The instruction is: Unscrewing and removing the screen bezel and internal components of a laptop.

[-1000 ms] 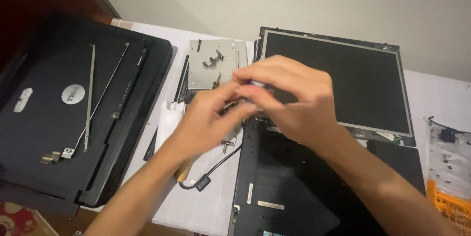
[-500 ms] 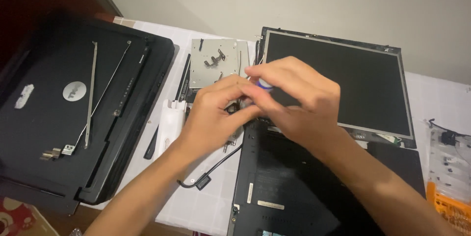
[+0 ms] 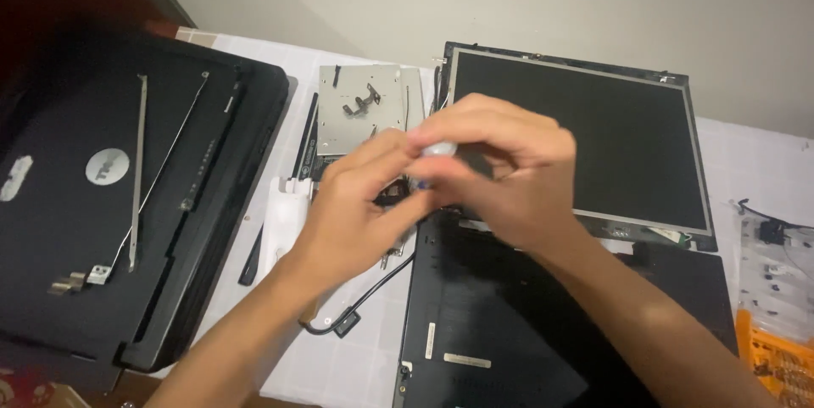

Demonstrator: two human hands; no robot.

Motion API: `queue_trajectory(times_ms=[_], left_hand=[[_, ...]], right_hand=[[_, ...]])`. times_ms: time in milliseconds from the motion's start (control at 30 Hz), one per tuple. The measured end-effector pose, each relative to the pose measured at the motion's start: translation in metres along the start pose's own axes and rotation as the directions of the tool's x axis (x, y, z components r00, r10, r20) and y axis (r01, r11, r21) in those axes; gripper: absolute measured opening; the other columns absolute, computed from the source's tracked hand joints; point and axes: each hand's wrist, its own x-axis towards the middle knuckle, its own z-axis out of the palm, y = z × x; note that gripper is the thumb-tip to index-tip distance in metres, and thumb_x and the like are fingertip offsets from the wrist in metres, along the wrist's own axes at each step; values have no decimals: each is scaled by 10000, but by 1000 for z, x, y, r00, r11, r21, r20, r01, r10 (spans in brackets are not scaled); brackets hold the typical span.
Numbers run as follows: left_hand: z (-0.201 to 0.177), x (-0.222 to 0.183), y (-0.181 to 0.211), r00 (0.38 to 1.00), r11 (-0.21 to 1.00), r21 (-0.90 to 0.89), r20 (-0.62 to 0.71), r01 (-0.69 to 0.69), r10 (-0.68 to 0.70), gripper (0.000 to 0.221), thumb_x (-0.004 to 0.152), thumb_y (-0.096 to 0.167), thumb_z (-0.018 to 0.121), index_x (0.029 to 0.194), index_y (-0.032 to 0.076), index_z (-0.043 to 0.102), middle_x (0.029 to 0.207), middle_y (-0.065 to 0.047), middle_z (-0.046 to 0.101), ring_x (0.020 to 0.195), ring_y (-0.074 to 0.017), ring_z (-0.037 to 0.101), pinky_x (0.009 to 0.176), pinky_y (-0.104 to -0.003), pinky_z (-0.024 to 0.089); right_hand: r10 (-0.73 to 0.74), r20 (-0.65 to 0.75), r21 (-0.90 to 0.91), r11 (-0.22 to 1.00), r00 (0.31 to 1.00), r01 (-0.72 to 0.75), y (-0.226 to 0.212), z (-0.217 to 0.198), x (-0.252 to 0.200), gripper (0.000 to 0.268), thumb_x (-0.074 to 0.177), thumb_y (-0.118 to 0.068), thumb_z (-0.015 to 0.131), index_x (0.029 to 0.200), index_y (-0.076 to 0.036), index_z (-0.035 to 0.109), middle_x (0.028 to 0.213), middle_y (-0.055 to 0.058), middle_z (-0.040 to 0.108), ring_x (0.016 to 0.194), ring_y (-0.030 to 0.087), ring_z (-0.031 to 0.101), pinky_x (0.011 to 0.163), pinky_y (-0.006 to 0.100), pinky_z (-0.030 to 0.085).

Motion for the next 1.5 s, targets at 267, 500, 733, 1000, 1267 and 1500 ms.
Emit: queue_trajectory(times_ms=[267, 500, 733, 1000, 1267, 1500], left_hand=[[-4, 1, -14, 995, 996, 14, 38, 90, -91, 265, 1000, 246, 615, 1234, 134, 671, 942, 37, 777, 786, -95, 723, 766, -235, 535], [-6, 3, -4, 968, 978, -5, 148, 207, -204, 287, 1039, 229, 535, 1266, 99, 654, 653, 27, 472, 554, -129, 405, 554, -278, 371], [-1, 1, -15, 997, 999, -19, -57, -51, 50, 72, 949, 63, 696, 911, 89, 640, 804, 11, 607, 714, -127, 548, 679, -253, 456], [-13, 1, -9, 959, 975, 29, 176, 218, -220, 566, 1021, 278, 558, 1543, 99, 432, 667, 13, 558, 538, -140, 454, 568, -292, 443], [0, -2, -23, 989, 990, -21, -46, -141, 140, 135, 982, 107, 690, 1108, 59, 697, 980, -57, 668, 814, -193, 615, 717, -300, 479], [-18, 0, -4, 980, 996, -43, 187, 73, -64, 160, 1031, 179, 594, 1142, 67, 622, 680, 31, 414, 586, -144, 373, 573, -281, 382]], right_hand=[[-37, 154, -110, 992, 987, 55, -15, -14, 22, 155, 1033, -28, 548, 1075, 55, 672, 1005, 183, 730, 908, 265, 717, 834, 333, 589], [-40, 181, -5, 999, 983, 42, -2, -15, 13, 183, 1028, -36, 576, 1137, 70, 678, 1014, 203, 754, 909, 278, 742, 814, 319, 624], [-199, 2, -237, 952, 980, 193, 15, -3, -3, 203, 988, -113, 747, 1178, -53, 712, 866, 71, 573, 719, 150, 507, 625, 244, 380], [-10, 184, -151, 988, 983, 38, -13, -11, 9, 286, 1058, 61, 577, 1336, -1, 602, 1165, 154, 753, 1050, 272, 763, 939, 329, 634], [-174, 57, -373, 910, 983, 182, -10, 1, -4, 221, 1017, -72, 668, 1207, 41, 660, 1040, 183, 737, 908, 259, 736, 822, 303, 594], [55, 198, -258, 966, 979, -3, -26, -9, -2, 276, 1035, -39, 635, 1310, -60, 627, 1186, 119, 756, 1042, 265, 772, 944, 312, 598]])
